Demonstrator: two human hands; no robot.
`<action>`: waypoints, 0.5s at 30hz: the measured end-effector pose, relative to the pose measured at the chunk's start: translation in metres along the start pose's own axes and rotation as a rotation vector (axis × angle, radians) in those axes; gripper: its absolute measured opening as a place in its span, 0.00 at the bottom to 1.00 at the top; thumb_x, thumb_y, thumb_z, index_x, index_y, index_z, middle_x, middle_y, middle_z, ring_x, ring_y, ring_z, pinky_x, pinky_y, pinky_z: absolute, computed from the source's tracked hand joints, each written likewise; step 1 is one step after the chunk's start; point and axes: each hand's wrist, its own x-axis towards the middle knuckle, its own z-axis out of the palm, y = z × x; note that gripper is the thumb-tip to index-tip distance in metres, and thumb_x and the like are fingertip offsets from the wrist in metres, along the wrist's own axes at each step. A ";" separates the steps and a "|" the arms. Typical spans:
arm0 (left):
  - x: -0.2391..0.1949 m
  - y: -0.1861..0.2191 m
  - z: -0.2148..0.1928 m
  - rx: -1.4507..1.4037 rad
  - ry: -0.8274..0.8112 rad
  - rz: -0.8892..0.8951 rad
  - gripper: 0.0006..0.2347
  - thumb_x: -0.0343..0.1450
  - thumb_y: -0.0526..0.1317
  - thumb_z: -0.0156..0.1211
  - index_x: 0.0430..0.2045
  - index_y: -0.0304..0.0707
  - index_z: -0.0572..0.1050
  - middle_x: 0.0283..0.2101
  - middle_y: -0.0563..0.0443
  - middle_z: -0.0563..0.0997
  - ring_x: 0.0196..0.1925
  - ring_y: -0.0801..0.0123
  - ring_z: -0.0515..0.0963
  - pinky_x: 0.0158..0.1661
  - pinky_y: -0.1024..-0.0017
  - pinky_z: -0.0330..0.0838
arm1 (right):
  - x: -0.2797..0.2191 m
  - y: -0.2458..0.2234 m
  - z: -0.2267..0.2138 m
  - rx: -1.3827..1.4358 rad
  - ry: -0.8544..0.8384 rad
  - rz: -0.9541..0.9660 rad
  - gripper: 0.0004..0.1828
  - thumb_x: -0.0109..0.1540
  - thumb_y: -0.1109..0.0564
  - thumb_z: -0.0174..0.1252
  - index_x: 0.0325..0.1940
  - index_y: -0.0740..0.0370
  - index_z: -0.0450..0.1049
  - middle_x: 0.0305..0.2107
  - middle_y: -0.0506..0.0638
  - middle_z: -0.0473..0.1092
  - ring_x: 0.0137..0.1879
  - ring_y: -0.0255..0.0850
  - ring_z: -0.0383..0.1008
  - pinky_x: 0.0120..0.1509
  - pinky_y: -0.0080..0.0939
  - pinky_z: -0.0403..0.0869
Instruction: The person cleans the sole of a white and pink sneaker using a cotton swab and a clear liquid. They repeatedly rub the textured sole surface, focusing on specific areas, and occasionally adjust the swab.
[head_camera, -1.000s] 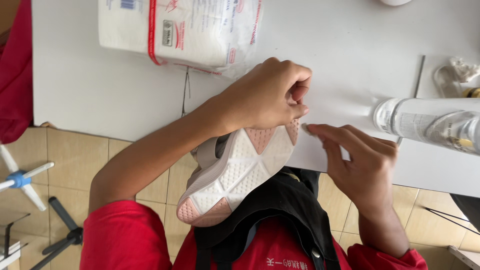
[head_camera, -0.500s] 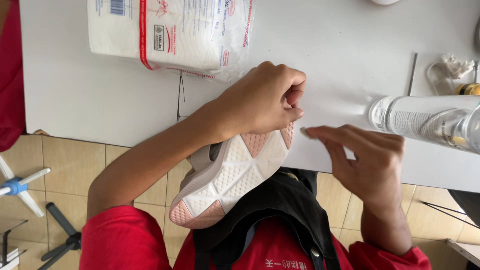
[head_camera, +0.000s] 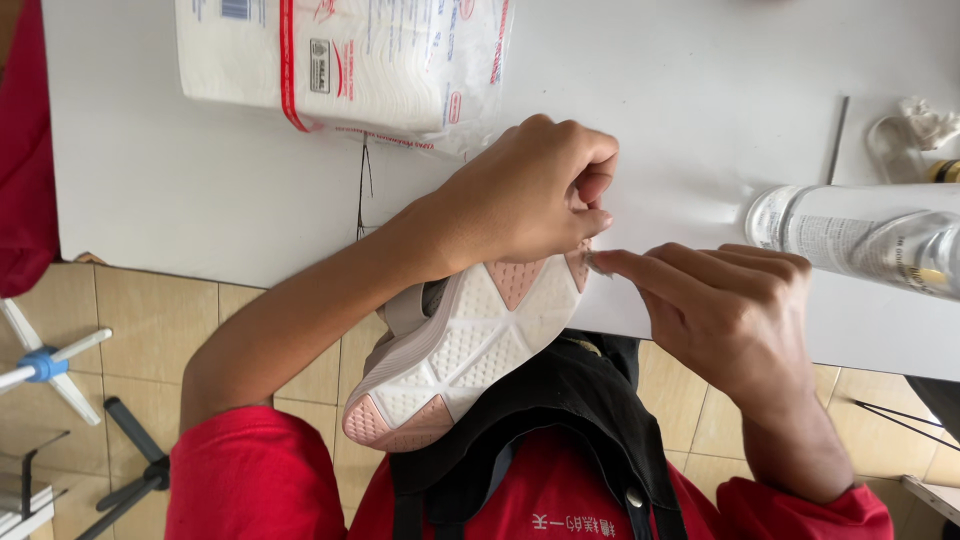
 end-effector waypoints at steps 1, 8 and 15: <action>0.000 0.002 -0.002 0.009 0.000 0.008 0.18 0.71 0.36 0.77 0.20 0.47 0.67 0.22 0.62 0.76 0.22 0.75 0.71 0.29 0.70 0.68 | -0.001 0.002 -0.001 -0.007 0.010 0.002 0.18 0.74 0.71 0.71 0.50 0.45 0.91 0.22 0.34 0.73 0.21 0.34 0.52 0.27 0.38 0.56; -0.001 -0.003 -0.001 -0.015 -0.007 -0.002 0.18 0.72 0.36 0.76 0.21 0.47 0.66 0.22 0.62 0.74 0.23 0.74 0.69 0.29 0.69 0.66 | -0.004 -0.002 0.009 0.228 0.022 0.144 0.14 0.72 0.71 0.71 0.48 0.51 0.89 0.25 0.41 0.77 0.23 0.35 0.56 0.29 0.36 0.57; 0.001 -0.005 0.001 -0.006 0.007 0.019 0.18 0.70 0.36 0.76 0.20 0.47 0.66 0.21 0.61 0.74 0.22 0.73 0.68 0.28 0.69 0.65 | -0.009 0.002 0.004 0.073 -0.031 0.098 0.15 0.74 0.67 0.71 0.50 0.43 0.90 0.25 0.35 0.75 0.22 0.37 0.52 0.28 0.39 0.55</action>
